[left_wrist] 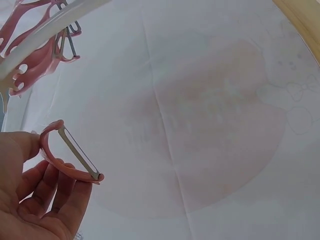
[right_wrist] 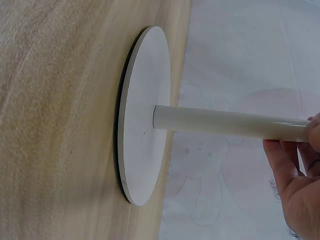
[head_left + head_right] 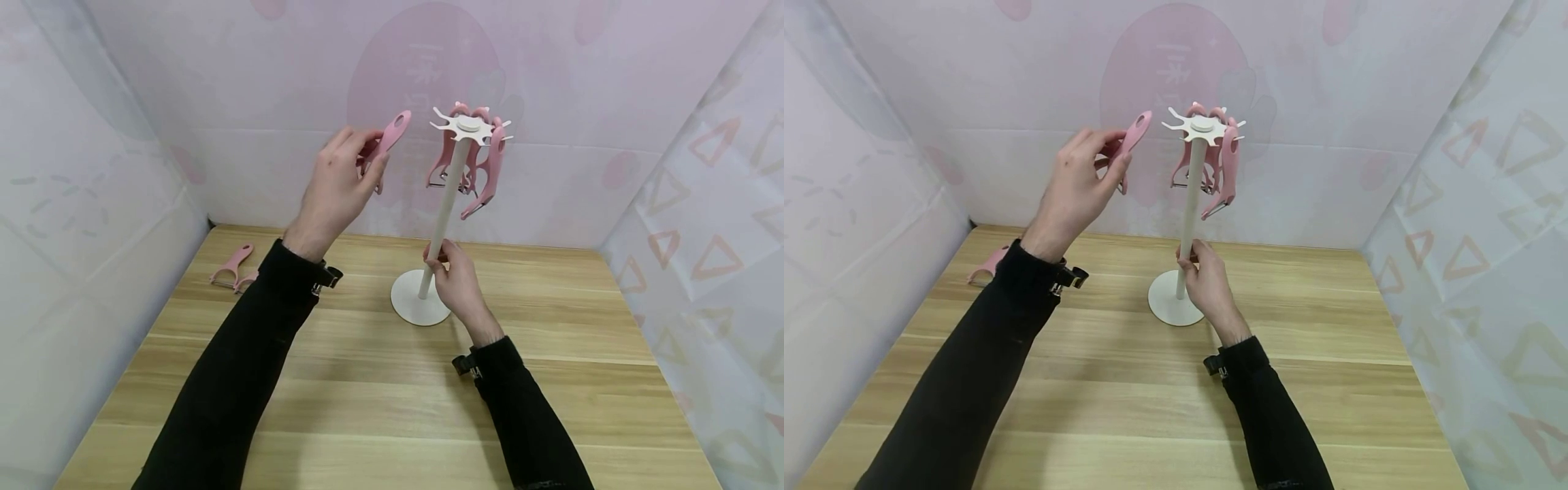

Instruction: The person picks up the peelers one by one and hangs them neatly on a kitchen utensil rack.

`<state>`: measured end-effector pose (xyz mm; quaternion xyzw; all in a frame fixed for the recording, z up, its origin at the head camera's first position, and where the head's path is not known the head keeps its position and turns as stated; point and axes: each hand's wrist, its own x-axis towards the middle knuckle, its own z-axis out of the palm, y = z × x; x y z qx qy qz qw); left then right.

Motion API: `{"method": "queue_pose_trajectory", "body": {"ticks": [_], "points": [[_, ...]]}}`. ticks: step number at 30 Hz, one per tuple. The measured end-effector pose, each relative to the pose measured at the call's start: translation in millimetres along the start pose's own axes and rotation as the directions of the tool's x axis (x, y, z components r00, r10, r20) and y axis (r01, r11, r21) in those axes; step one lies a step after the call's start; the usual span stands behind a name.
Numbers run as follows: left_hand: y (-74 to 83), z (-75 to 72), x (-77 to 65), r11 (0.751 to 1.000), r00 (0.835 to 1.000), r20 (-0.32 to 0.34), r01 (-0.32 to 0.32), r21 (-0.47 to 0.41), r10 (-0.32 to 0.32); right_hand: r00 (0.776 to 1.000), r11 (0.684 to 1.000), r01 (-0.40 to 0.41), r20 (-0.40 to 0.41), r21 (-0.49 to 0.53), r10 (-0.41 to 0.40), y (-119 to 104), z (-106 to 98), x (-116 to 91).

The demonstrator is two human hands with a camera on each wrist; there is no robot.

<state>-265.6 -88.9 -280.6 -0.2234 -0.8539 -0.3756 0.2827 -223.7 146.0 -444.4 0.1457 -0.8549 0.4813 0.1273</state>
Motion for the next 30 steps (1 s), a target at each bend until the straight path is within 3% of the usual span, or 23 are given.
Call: {"method": "queue_pose_trajectory", "body": {"ticks": [16, 30], "points": [[21.4, 2.3, 8.1, 0.984, 0.999, -0.022, -0.043, -0.172, 0.040, 1.000, 1.000, 0.007, -0.002, -0.009, -0.007, 0, 0, 0], [36.2, 3.1, 12.0, 0.968, 0.992, -0.040, -0.122, -0.217, 0.116, 1.000, 1.000, 0.004, 0.001, -0.024, -0.004, 1, 1, 1]]}}
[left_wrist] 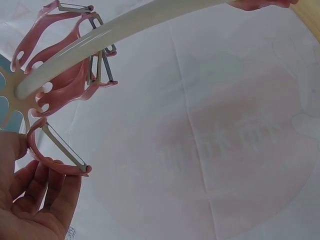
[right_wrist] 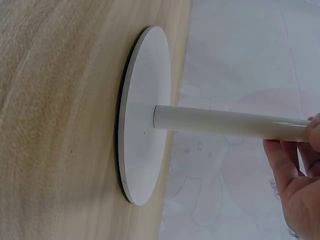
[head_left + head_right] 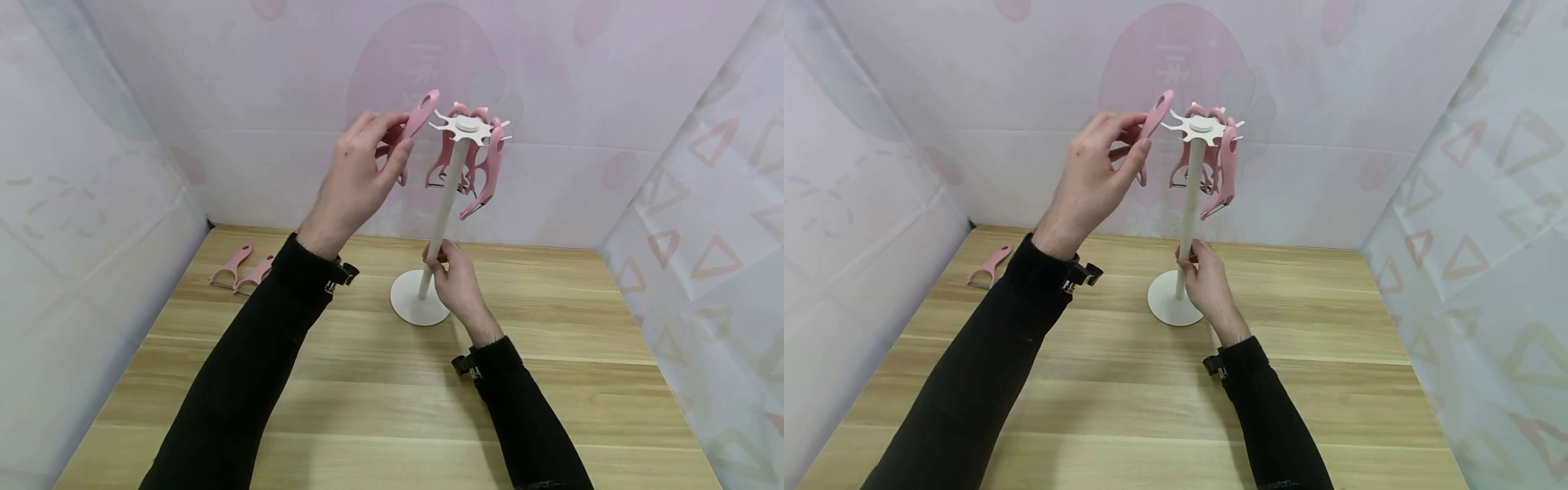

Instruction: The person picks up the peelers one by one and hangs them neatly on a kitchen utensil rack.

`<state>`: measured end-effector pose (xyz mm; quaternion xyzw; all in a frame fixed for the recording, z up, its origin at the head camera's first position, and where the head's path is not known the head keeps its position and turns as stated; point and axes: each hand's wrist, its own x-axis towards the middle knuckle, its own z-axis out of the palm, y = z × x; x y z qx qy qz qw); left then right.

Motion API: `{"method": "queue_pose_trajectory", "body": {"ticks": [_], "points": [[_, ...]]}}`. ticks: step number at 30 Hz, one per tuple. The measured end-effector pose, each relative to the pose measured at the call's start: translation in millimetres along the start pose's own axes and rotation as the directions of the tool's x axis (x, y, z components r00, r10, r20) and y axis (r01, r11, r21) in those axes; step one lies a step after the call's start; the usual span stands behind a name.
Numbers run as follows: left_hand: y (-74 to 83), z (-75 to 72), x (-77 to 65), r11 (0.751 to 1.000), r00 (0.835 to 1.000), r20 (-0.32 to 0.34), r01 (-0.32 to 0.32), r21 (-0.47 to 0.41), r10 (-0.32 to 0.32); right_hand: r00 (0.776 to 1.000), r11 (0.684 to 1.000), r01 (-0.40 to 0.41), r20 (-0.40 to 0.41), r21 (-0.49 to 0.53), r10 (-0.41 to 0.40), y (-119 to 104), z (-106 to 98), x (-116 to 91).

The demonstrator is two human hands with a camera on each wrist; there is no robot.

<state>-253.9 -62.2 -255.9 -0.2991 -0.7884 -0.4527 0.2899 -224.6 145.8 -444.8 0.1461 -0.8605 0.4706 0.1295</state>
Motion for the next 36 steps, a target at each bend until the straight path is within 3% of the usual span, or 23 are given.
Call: {"method": "queue_pose_trajectory", "body": {"ticks": [15, 22, 29, 36], "points": [[0.1, 7.3, -2.5, 1.000, 0.998, 0.054, 0.014, -0.003, -0.014, 1.000, 1.000, 0.000, 0.000, 0.004, 0.000, 0, 0, 0], [-2.9, 9.7, -4.6, 0.998, 0.998, 0.067, 0.024, -0.054, -0.021, 1.000, 1.000, 0.001, -0.003, 0.002, -0.001, 0, 0, 0], [-1.2, 11.7, -7.4, 0.985, 0.994, 0.089, 0.081, -0.149, -0.069, 1.000, 1.000, 0.003, -0.005, 0.007, -0.003, 0, 0, 0], [17.3, 8.8, -12.5, 0.957, 0.982, 0.135, 0.163, -0.241, -0.133, 1.000, 1.000, -0.001, -0.009, 0.004, 0.001, 1, 1, 1]]}}
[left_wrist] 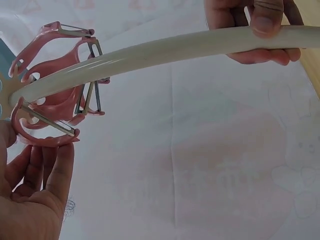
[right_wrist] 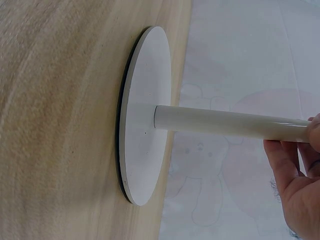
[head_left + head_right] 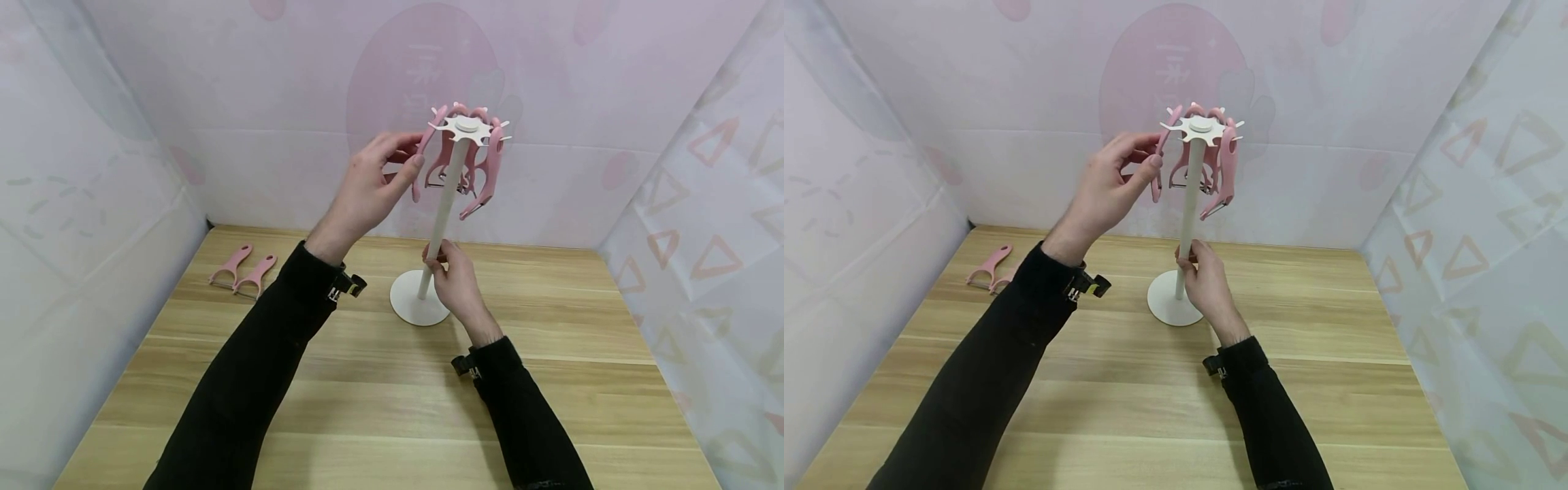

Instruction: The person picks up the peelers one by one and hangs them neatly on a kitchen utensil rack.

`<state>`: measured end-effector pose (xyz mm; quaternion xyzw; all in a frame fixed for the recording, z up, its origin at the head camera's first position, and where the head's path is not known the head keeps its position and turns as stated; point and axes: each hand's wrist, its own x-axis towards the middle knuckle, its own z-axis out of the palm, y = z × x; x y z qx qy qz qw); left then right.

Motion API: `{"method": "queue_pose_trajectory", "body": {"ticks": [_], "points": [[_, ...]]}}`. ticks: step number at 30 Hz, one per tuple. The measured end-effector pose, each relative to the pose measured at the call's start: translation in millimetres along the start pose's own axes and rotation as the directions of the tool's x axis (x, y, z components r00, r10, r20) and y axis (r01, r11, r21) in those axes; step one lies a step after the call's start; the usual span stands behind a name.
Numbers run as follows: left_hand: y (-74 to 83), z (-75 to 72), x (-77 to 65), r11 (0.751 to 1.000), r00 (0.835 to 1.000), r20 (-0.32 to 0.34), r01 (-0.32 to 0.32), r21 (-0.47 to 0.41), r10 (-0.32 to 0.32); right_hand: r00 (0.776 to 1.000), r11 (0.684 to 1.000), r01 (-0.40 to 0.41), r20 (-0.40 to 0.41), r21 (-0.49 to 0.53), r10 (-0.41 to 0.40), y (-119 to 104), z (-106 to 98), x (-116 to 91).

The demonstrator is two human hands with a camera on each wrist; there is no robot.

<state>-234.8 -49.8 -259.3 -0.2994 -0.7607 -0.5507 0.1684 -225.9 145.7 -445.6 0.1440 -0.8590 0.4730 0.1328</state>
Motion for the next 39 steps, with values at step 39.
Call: {"method": "queue_pose_trajectory", "body": {"ticks": [39], "points": [[-43.7, -15.1, -15.6, 0.996, 0.999, 0.039, -0.001, 0.087, -0.002, 0.999, 0.999, 0.037, -0.007, -0.028, -0.037, -3, 3, 2]]}}
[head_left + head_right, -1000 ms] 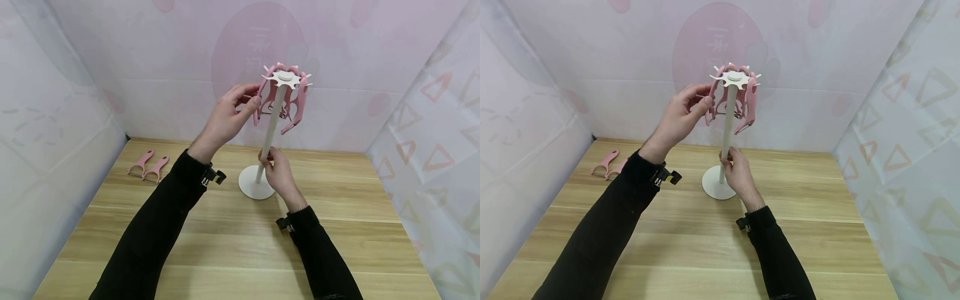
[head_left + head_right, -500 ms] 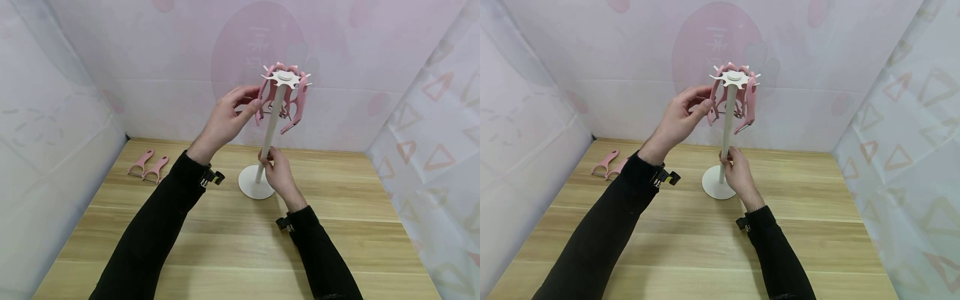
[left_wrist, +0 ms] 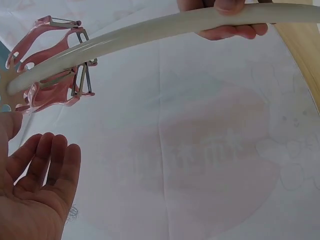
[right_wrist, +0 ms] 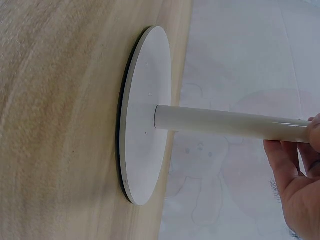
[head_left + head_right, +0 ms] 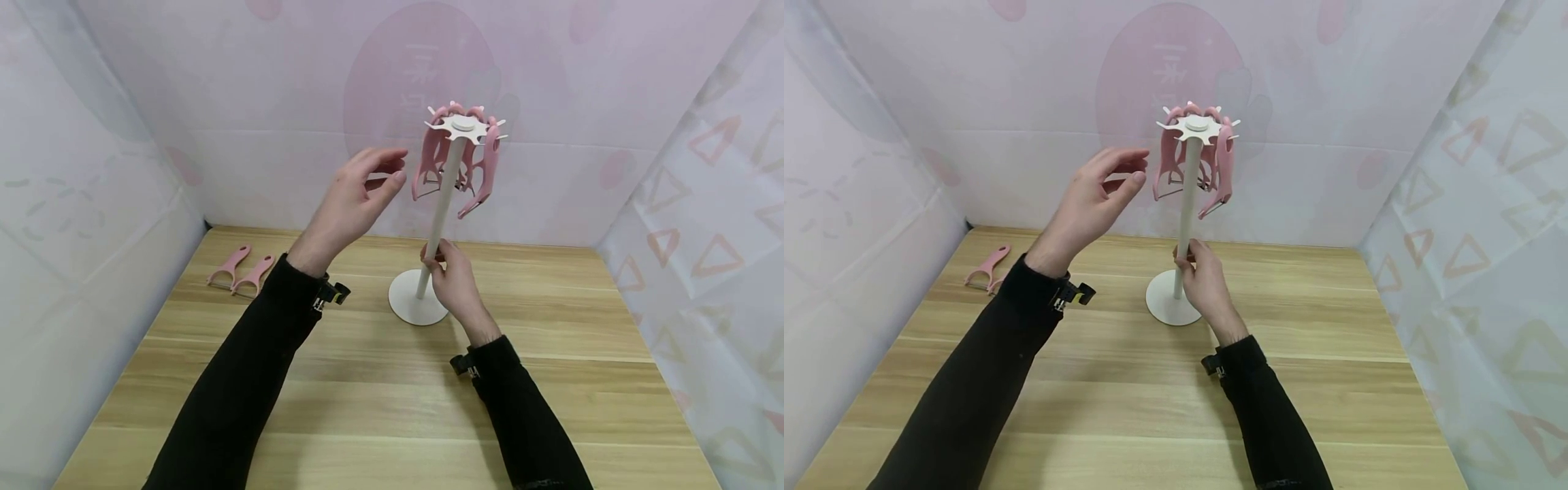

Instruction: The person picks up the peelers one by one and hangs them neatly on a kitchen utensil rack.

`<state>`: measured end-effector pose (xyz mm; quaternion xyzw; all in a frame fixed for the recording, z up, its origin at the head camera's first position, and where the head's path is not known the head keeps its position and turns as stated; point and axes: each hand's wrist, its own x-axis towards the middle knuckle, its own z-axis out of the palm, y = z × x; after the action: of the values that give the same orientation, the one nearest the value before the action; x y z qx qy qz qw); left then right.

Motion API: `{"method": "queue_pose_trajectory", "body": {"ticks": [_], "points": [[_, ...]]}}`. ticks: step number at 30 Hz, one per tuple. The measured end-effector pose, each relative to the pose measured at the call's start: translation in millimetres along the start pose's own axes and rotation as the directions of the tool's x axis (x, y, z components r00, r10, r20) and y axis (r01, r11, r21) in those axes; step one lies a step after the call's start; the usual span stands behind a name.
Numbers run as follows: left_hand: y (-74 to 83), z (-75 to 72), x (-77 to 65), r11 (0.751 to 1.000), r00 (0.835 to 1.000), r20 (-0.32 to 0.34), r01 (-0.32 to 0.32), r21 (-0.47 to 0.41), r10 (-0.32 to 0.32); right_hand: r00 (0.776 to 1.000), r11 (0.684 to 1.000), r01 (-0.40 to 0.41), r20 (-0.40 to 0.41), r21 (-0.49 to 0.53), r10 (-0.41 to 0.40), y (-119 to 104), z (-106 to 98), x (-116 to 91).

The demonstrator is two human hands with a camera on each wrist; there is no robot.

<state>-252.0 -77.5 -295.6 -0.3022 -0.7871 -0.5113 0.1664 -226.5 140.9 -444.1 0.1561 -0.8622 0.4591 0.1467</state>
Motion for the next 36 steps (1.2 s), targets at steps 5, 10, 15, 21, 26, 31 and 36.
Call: {"method": "queue_pose_trajectory", "body": {"ticks": [5, 10, 15, 21, 26, 31, 36], "points": [[-8.5, -7.2, -9.6, 0.998, 1.000, -0.001, -0.016, 0.068, 0.016, 1.000, 1.000, 0.003, -0.002, -0.002, -0.003, -1, 0, 0], [-17.8, -13.9, -21.0, 0.991, 1.000, 0.010, -0.012, 0.132, 0.010, 1.000, 1.000, 0.006, 0.004, -0.008, -0.006, 0, -1, -1], [-29.4, -22.1, -32.6, 0.980, 1.000, 0.015, 0.003, 0.198, -0.006, 0.999, 0.999, 0.019, 0.035, -0.032, -0.018, 4, -4, -1], [-43.8, -32.6, -45.6, 0.972, 0.999, 0.012, 0.036, 0.231, -0.040, 0.994, 0.997, 0.069, 0.085, -0.025, -0.066, 10, -10, 0], [-53.0, -39.3, -54.7, 0.957, 0.995, 0.026, 0.082, 0.278, -0.093, 0.988, 0.996, 0.086, 0.125, 0.020, -0.088, 13, -15, 2], [-60.3, -45.5, -65.4, 0.931, 0.983, 0.055, 0.145, 0.334, -0.173, 0.988, 0.996, 0.062, 0.140, 0.061, -0.070, 14, -17, 2], [-68.9, -50.6, -74.3, 0.904, 0.972, 0.072, 0.181, 0.387, -0.226, 0.989, 0.997, 0.055, 0.135, 0.062, -0.063, 16, -16, 2]]}}
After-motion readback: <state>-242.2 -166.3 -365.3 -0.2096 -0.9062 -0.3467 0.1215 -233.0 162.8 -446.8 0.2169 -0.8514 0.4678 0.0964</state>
